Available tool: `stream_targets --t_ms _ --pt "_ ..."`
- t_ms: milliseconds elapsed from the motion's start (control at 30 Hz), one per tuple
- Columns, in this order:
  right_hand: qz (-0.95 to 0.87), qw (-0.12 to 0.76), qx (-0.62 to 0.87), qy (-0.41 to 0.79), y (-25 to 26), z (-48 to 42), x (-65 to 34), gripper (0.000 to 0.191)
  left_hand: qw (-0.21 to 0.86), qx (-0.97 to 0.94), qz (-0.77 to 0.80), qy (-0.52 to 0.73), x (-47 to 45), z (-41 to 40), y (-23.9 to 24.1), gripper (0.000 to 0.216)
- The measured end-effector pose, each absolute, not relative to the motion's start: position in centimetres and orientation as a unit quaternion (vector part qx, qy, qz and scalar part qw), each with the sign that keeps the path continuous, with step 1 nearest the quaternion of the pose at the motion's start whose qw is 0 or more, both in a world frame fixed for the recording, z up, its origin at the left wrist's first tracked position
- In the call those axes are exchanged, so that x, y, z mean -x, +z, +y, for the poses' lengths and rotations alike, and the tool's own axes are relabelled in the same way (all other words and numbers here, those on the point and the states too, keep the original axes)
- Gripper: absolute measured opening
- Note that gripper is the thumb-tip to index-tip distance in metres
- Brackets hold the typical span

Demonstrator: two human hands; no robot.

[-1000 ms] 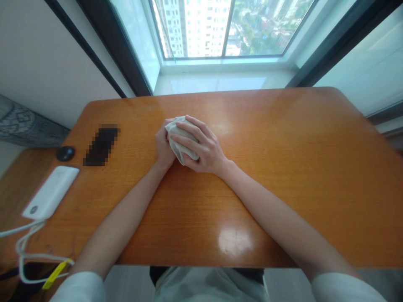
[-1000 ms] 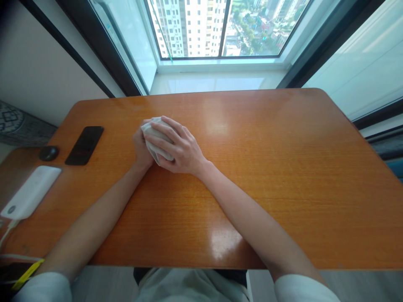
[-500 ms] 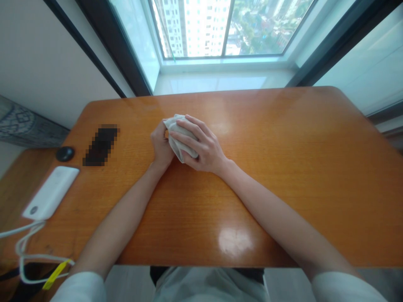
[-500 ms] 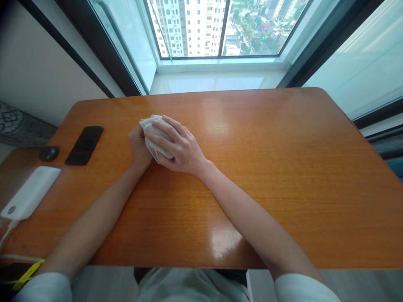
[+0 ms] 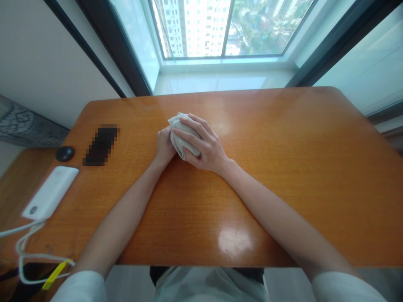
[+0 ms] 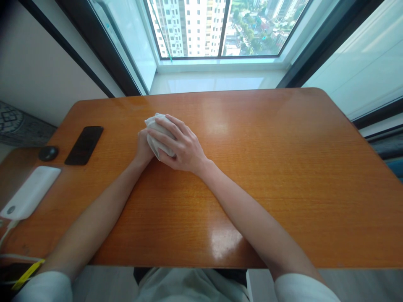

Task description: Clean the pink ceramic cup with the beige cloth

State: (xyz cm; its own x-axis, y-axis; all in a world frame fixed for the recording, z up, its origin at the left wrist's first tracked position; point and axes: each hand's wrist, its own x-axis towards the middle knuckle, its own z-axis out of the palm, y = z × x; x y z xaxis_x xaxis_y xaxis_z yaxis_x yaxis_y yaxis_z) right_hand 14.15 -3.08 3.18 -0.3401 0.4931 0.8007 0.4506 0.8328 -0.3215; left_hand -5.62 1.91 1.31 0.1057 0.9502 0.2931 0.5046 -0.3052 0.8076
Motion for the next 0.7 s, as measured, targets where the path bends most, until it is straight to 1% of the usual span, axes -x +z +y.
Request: stream_targets --t_ms 100,200,333,400,567,700 --pt "-0.817 0.508 0.272 0.012 3.0 -3.1 -14.2 0.052 0.26 -0.709 0.512 0.409 5.5 1.7 1.7 0.034" --pt "-0.822 0.497 0.276 0.014 3.0 -3.2 -14.2 0.051 0.225 -0.708 0.49 0.457 5.3 1.0 2.4 0.033" --pt "-0.82 0.502 0.275 0.01 3.0 -3.2 -14.2 0.052 0.184 -0.695 0.477 0.505 4.9 0.0 3.0 0.047" --pt "-0.82 0.506 0.267 0.003 3.0 -3.2 -14.2 0.053 0.175 -0.7 0.464 0.514 4.9 -0.4 3.1 0.05" --pt "-0.828 0.491 0.269 0.007 3.1 -3.3 -14.2 0.055 0.17 -0.69 0.476 0.518 5.1 -0.6 3.2 0.044" --pt "-0.825 0.492 0.277 0.0 3.2 -3.3 -14.2 0.056 0.197 -0.668 0.494 0.521 4.9 -0.2 3.2 0.034"
